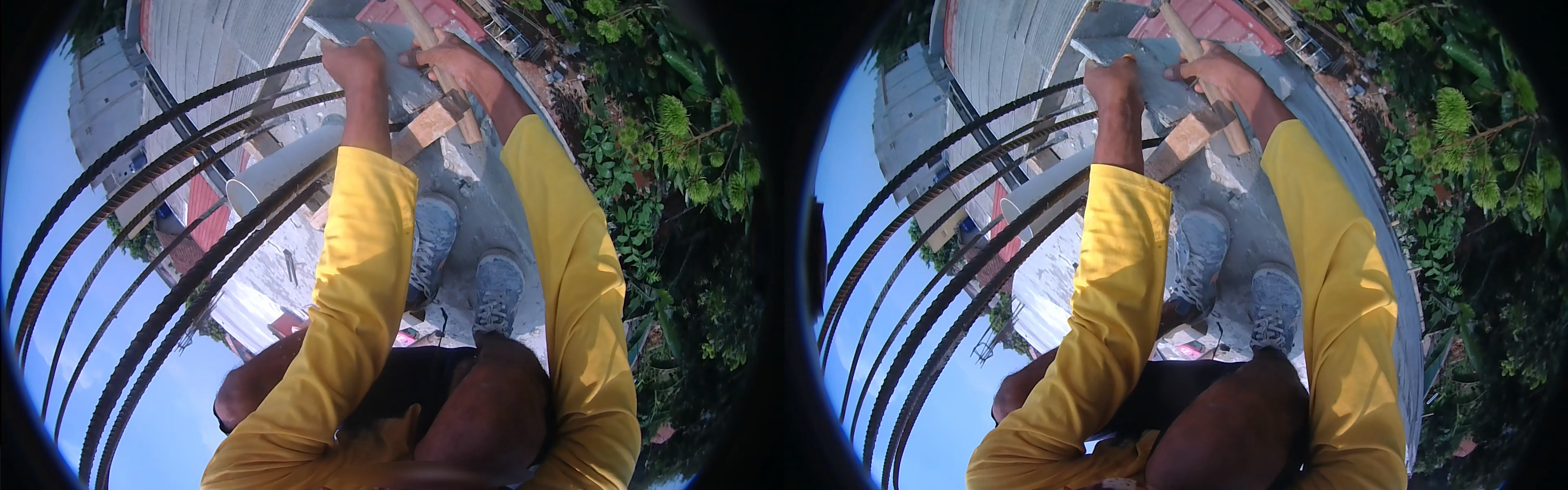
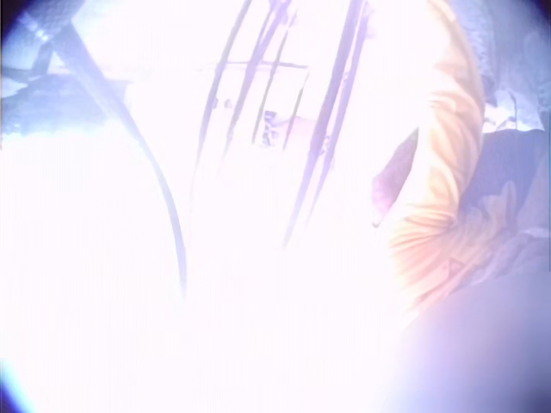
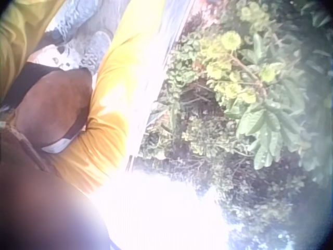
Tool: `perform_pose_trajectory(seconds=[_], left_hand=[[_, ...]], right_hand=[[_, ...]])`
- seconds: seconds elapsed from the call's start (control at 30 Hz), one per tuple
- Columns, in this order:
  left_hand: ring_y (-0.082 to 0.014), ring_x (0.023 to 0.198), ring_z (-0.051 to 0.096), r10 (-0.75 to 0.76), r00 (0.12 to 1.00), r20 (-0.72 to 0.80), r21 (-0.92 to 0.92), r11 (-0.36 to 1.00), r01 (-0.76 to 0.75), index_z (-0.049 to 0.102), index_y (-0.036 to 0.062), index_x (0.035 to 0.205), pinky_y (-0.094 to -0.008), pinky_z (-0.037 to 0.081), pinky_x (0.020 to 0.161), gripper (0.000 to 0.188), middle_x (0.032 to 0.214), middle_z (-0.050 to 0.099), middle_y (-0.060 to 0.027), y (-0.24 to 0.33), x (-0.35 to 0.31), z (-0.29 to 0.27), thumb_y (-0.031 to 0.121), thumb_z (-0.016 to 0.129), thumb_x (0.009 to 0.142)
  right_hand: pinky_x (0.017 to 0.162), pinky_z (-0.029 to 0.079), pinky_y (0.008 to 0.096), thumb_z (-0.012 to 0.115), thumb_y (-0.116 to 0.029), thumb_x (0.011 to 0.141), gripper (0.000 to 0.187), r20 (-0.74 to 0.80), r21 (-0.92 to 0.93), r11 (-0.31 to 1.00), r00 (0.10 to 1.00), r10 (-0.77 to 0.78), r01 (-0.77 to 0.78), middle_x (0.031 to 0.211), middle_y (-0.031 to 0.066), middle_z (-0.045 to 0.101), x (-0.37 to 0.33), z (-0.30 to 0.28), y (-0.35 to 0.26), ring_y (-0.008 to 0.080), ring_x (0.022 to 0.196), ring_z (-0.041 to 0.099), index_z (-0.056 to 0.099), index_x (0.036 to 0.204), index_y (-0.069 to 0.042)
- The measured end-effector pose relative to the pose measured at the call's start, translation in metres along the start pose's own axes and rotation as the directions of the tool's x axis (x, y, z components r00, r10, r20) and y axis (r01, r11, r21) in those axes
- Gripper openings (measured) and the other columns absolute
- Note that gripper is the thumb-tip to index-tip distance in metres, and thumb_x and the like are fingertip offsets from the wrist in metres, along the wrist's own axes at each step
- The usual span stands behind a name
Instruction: The person saws a wooden plank, measures and marks it, then hammers nails into the plank to attach it to a metal frame. The person also pours water into a bucket and mixes the contents with a trowel.
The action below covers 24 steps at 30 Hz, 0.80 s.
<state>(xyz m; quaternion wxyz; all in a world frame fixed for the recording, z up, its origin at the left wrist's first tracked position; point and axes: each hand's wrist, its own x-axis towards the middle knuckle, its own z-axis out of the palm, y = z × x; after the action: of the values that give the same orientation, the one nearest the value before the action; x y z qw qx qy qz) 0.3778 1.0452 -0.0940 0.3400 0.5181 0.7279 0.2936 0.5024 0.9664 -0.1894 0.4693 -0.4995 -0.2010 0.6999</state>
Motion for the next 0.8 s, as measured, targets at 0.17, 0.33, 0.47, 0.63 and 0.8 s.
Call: perform_pose_trajectory(seconds=[0.17, 0.33, 0.47, 0.63, 0.8], left_hand=[[-0.0394, 0.107, 0.073, 0.016, 1.0, -0.021, -0.087, 0.996, -0.017, 0.055, -0.0103, 0.13, -0.0422, 0.057, 0.093, 0.049, 0.119, 0.07, -0.0286, -0.004, -0.004, 0.002, -0.006, 0.062, 0.082], [-0.042, 0.111, 0.072, 0.054, 0.999, -0.01, -0.078, 0.995, -0.054, 0.05, -0.0125, 0.141, -0.0417, 0.056, 0.096, 0.06, 0.123, 0.068, -0.0308, -0.01, 0.001, 0.006, -0.007, 0.061, 0.083], [-0.0447, 0.114, 0.07, 0.115, 0.993, -0.031, -0.007, 0.993, -0.115, 0.046, -0.013, 0.146, -0.0436, 0.055, 0.098, 0.066, 0.125, 0.066, -0.0339, -0.014, 0.004, 0.008, -0.007, 0.062, 0.082], [-0.0463, 0.116, 0.07, 0.167, 0.985, 0.029, 0.014, 0.986, -0.168, 0.044, -0.0151, 0.147, -0.0457, 0.055, 0.101, 0.071, 0.126, 0.065, -0.0368, -0.014, 0.004, 0.003, -0.005, 0.065, 0.08], [-0.0475, 0.111, 0.071, 0.088, 0.993, 0.073, 0.051, 0.994, -0.092, 0.051, -0.0158, 0.137, -0.0462, 0.056, 0.097, 0.061, 0.124, 0.066, -0.0371, -0.007, -0.005, -0.003, -0.004, 0.067, 0.079]], right_hand=[[0.068, 0.049, 0.0271, 0.101, -0.04, 0.069, 0.071, -0.02, -0.042, 0.997, 0.997, 0.069, -0.069, 0.099, 0.0025, 0.064, 0.002, 0.0, 0.0, 0.0115, 0.084, 0.061, 0.065, 0.119, -0.006], [0.073, 0.05, 0.0281, 0.1, -0.04, 0.072, 0.067, -0.039, -0.026, 0.994, 0.994, 0.103, -0.104, 0.1, 0.0021, 0.064, -0.006, 0.001, -0.003, 0.0113, 0.088, 0.061, 0.065, 0.119, -0.007], [0.069, 0.051, 0.03, 0.1, -0.032, 0.072, 0.062, -0.018, -0.026, 0.996, 0.996, 0.09, -0.09, 0.096, 0.0009, 0.065, -0.011, -0.001, -0.008, 0.0137, 0.086, 0.064, 0.061, 0.114, -0.008], [0.068, 0.05, 0.029, 0.098, -0.033, 0.075, 0.055, 0.018, -0.084, 0.993, 0.996, 0.085, -0.083, 0.094, -0.0008, 0.063, -0.01, -0.002, -0.013, 0.0111, 0.081, 0.06, 0.064, 0.112, -0.008], [0.062, 0.049, 0.0263, 0.097, -0.03, 0.077, 0.055, -0.005, -0.039, 0.995, 0.996, 0.094, -0.094, 0.095, -0.0012, 0.062, -0.007, 0.001, -0.011, 0.0092, 0.077, 0.059, 0.064, 0.114, -0.008]])
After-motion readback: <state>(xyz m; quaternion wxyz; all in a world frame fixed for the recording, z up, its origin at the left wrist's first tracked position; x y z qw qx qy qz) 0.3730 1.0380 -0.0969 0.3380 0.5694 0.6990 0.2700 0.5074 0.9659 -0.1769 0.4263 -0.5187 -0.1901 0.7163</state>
